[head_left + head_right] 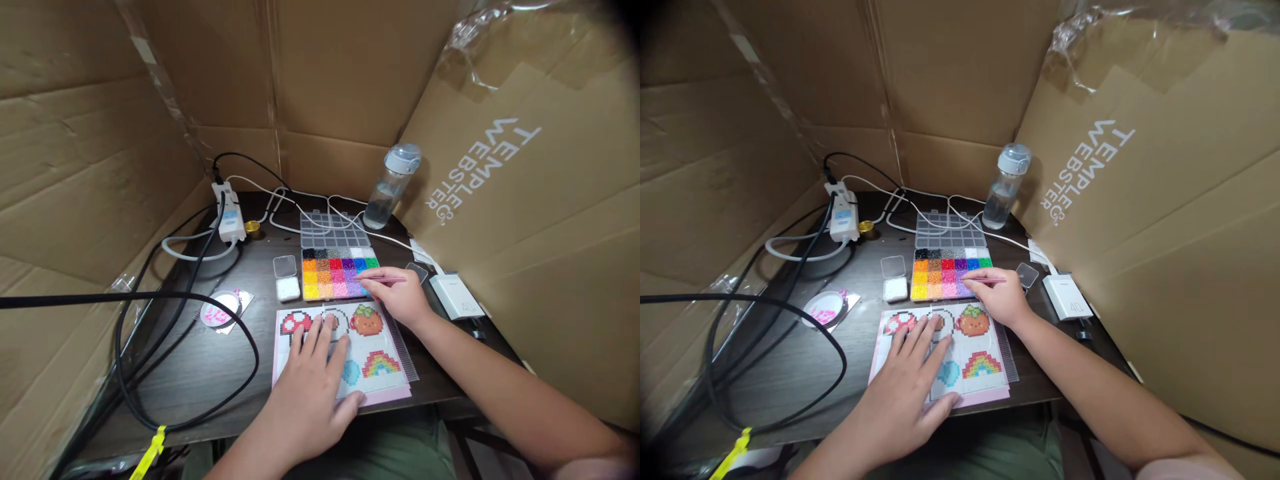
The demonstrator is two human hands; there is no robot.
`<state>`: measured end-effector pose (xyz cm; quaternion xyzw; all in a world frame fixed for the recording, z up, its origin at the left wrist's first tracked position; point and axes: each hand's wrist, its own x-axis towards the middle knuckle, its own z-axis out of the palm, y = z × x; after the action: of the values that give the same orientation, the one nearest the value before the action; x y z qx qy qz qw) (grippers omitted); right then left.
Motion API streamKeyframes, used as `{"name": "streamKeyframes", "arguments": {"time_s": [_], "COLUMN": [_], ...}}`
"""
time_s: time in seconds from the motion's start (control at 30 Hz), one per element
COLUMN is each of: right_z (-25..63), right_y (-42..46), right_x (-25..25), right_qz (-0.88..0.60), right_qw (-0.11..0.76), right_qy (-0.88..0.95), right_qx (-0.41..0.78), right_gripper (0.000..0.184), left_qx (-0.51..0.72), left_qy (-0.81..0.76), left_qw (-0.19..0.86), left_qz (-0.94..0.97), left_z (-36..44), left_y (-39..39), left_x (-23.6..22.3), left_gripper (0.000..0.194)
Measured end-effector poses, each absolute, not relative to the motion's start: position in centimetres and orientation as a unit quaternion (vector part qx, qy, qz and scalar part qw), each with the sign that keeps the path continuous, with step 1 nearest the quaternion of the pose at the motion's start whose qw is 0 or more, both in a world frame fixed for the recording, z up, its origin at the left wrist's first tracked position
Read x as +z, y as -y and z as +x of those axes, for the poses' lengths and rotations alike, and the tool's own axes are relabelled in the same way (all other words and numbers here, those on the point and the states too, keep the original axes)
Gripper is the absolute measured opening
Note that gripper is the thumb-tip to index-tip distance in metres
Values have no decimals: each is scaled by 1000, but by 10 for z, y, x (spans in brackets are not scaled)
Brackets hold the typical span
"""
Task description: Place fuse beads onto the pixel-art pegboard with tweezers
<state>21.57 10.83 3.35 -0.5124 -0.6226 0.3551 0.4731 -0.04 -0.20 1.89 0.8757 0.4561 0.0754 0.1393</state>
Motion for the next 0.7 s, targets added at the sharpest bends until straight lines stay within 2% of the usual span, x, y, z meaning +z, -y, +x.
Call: {"name": "streamKeyframes", "arguments": {"time_s": [0.13,0.7], "right_z": [232,236], "right_y": [-86,-76], "right_x": [28,16], "right_qz": [-471,-444], "right_qw": [410,404], "right_qy": [662,663], "right_qx": [414,447], "right_gripper": [11,11], "left_qx": [79,77], "left_qy": [-458,-458], "left_qw": [141,130], "left_qz": [874,876], "left_z": [0,1], "left_y": [2,2], "left_x": [18,17], "left_gripper": [70,69]}}
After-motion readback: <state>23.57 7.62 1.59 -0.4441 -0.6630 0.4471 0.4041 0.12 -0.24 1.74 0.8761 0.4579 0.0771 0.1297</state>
